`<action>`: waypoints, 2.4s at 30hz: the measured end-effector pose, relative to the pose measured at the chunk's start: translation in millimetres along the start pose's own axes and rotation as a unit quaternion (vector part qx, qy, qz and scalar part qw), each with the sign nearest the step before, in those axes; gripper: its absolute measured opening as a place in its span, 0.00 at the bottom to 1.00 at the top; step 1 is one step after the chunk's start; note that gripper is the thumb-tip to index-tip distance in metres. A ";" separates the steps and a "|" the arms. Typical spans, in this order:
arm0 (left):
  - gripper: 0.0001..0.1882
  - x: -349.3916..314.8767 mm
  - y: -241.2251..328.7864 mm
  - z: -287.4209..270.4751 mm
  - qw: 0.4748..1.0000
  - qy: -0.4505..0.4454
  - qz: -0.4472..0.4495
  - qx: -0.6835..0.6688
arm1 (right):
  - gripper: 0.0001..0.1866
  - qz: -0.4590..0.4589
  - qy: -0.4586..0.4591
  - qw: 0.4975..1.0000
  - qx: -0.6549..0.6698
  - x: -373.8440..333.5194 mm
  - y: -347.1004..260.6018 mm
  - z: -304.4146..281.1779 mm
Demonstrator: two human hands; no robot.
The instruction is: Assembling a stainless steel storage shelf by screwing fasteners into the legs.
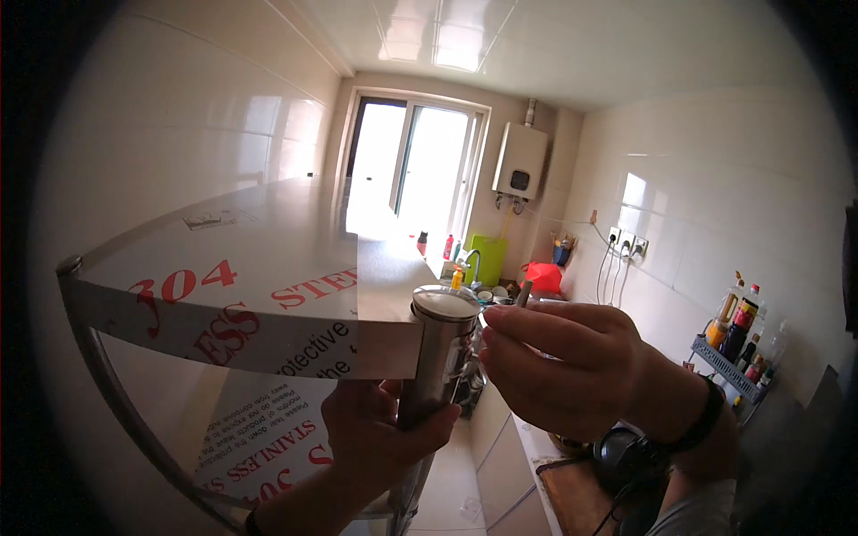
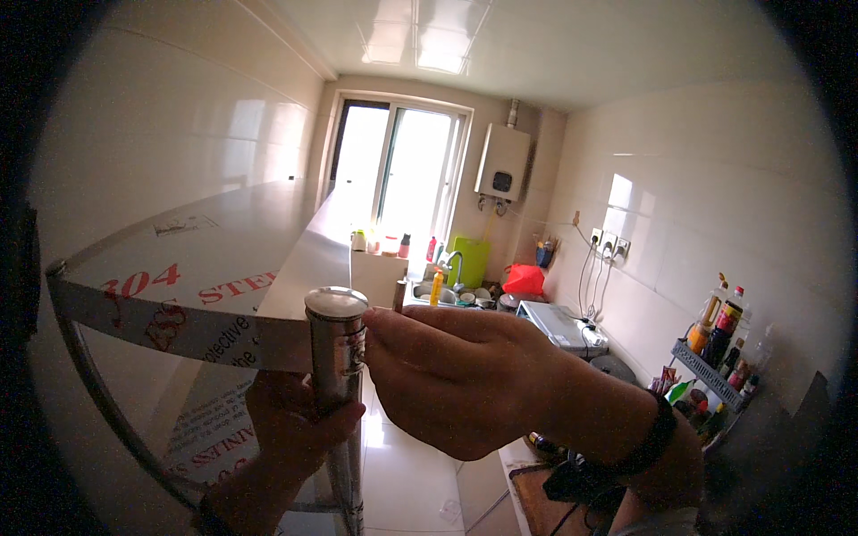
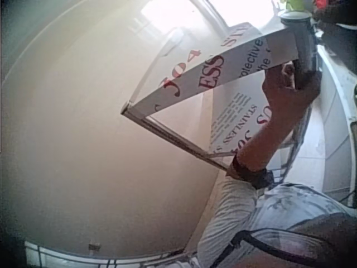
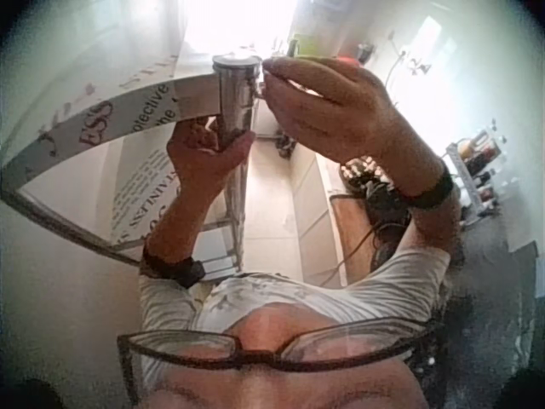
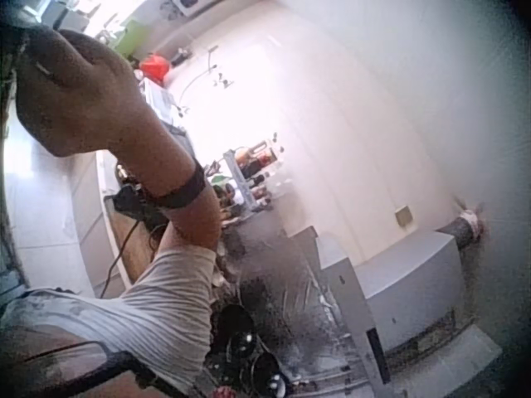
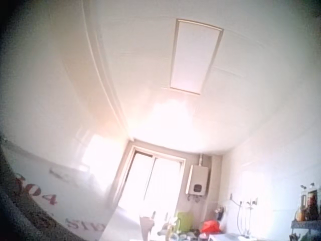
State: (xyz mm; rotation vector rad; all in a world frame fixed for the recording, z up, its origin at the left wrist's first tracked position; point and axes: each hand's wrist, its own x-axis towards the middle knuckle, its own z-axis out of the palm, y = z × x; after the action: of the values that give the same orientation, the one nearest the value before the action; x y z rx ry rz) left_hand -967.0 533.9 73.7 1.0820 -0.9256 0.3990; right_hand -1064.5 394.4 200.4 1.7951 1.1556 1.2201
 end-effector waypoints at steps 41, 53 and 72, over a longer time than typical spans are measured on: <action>0.25 0.2 9.4 0.0 0.997 -0.009 -0.059 -0.058 | 0.07 0.155 0.044 0.983 0.089 -11.2 -18.1 19.0; 0.24 -1.5 4.9 -2.6 0.994 -0.023 -0.086 -0.059 | 0.06 0.073 0.025 0.997 0.022 2.2 -10.9 7.7; 0.19 -0.8 -6.2 -4.7 0.991 -0.012 0.016 0.134 | 0.07 0.617 -0.001 0.620 0.485 11.1 -51.5 -3.9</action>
State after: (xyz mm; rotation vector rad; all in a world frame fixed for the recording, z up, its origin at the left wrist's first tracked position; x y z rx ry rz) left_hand -961.2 535.4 68.7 1.3198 -0.9298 0.5496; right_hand -1081.6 424.5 160.5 3.7851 0.3343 1.2338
